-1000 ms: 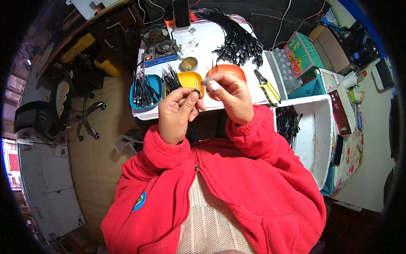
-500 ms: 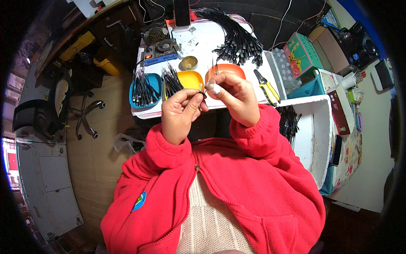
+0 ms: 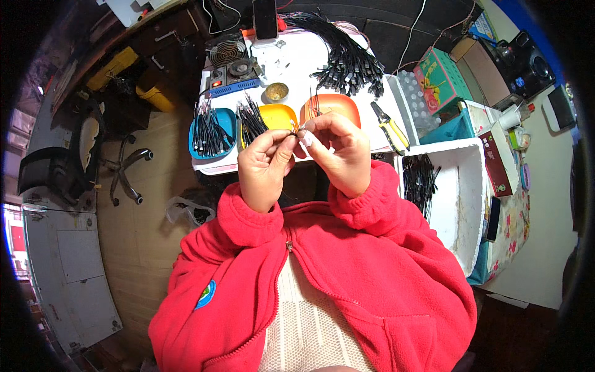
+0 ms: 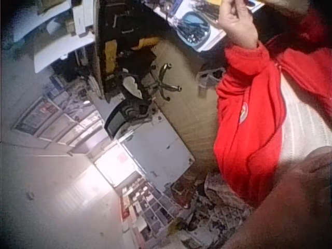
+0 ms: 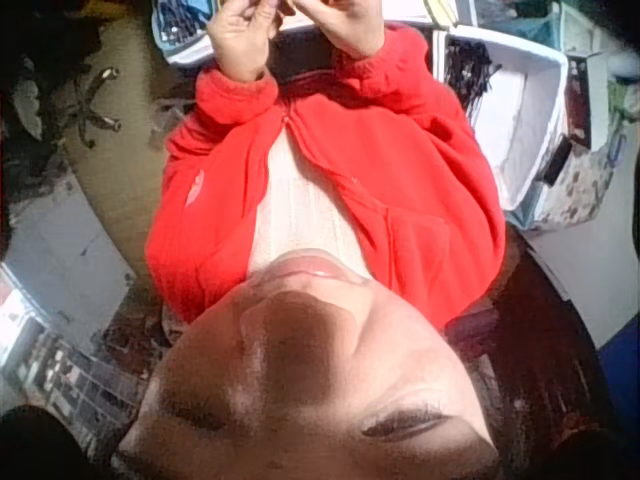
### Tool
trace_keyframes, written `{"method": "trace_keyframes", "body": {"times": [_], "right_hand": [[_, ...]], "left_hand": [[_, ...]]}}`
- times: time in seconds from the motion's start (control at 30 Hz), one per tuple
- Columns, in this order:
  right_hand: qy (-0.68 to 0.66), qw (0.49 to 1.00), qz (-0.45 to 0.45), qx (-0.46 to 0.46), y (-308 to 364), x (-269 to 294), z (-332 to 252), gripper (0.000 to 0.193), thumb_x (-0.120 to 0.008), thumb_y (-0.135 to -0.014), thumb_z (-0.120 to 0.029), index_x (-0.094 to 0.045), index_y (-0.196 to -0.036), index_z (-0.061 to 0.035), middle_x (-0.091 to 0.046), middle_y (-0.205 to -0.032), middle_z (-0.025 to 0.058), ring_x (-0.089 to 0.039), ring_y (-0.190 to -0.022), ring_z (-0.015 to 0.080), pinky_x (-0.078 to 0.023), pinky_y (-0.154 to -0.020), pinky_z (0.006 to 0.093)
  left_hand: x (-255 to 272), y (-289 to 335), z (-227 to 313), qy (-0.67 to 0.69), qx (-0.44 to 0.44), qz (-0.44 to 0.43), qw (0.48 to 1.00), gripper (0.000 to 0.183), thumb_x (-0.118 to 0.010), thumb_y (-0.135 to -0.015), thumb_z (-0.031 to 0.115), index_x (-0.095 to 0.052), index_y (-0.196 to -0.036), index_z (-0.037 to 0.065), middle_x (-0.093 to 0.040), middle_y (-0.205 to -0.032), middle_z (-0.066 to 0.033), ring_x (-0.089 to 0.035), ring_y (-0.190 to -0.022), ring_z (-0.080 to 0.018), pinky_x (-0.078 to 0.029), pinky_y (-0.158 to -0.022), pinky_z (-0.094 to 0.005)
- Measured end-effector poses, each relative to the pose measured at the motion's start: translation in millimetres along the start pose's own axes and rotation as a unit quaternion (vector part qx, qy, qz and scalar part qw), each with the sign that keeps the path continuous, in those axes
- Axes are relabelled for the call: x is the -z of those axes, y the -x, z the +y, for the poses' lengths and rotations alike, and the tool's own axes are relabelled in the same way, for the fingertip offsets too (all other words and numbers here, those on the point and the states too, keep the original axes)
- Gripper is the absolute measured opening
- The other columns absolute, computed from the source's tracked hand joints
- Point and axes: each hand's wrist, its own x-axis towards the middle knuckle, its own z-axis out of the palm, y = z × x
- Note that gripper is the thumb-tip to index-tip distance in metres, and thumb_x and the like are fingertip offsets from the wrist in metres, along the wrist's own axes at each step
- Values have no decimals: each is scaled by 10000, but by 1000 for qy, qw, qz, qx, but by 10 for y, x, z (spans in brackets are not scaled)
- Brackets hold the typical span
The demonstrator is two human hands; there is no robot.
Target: The person repeatedly picks small black electronic components from trays and a box, then attaches a small white piece to each one by hand. The finished items are placed into a separate tray on the table.
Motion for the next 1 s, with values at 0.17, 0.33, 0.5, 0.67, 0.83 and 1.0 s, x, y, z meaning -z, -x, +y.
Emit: {"method": "trace_keyframes", "body": {"times": [0.17, 0.33, 0.5, 0.67, 0.83, 1.0], "right_hand": [[-384, 915, 8, -122, 42, -119, 58, 100, -632, -884, -42, -585, -953, 12, -630, -831, 53, -581, -680, 136, -474, -633, 253], [-536, 810, -68, -230, 3, -71, 120, 115, -624, -890, -77, -590, -978, -12, -625, -864, 63, -595, -717, 154, -475, -647, 265], [-516, 819, -99, -231, -16, 72, 88, 175, -598, -895, -54, -549, -1057, -12, -609, -915, 74, -611, -765, 168, -509, -697, 275], [-518, 814, -150, -215, -38, 144, 94, 163, -564, -919, -65, -531, -1066, -2, -589, -895, 80, -608, -762, 175, -523, -672, 283], [-504, 812, -167, -242, -5, 187, 161, 166, -568, -925, -92, -531, -1059, -1, -573, -846, 65, -585, -736, 158, -515, -663, 295], [-528, 790, -178, -256, 17, 192, 288, 201, -578, -926, -124, -523, -1083, -11, -567, -865, 53, -573, -727, 131, -525, -641, 300]], "left_hand": [[-8, 19, -4, 91, 16, -6, 996, 148, -576, -939, 73, -605, -1038, -33, -655, -771, -86, -516, -577, -48, -358, -488, -164], [31, 16, -3, 161, 72, -40, 983, 163, -573, -941, 87, -617, -1045, -31, -652, -770, -89, -465, -537, -48, -362, -486, -160], [98, 7, 49, 197, 144, -110, 964, 163, -560, -946, 86, -642, -1026, -30, -653, -775, -98, -457, -527, -53, -366, -490, -161], [74, -1, 52, 169, 178, -135, 960, 171, -570, -942, 108, -644, -992, -37, -640, -738, -106, -439, -497, -52, -351, -472, -162], [57, 8, 53, 166, 165, -163, 959, 154, -568, -937, 68, -639, -1012, -46, -658, -819, -118, -483, -565, -63, -380, -518, -162], [55, 36, 34, 125, 155, -136, 970, 168, -575, -929, 47, -636, -1039, -65, -665, -871, -127, -496, -592, -68, -387, -524, -164]]}}
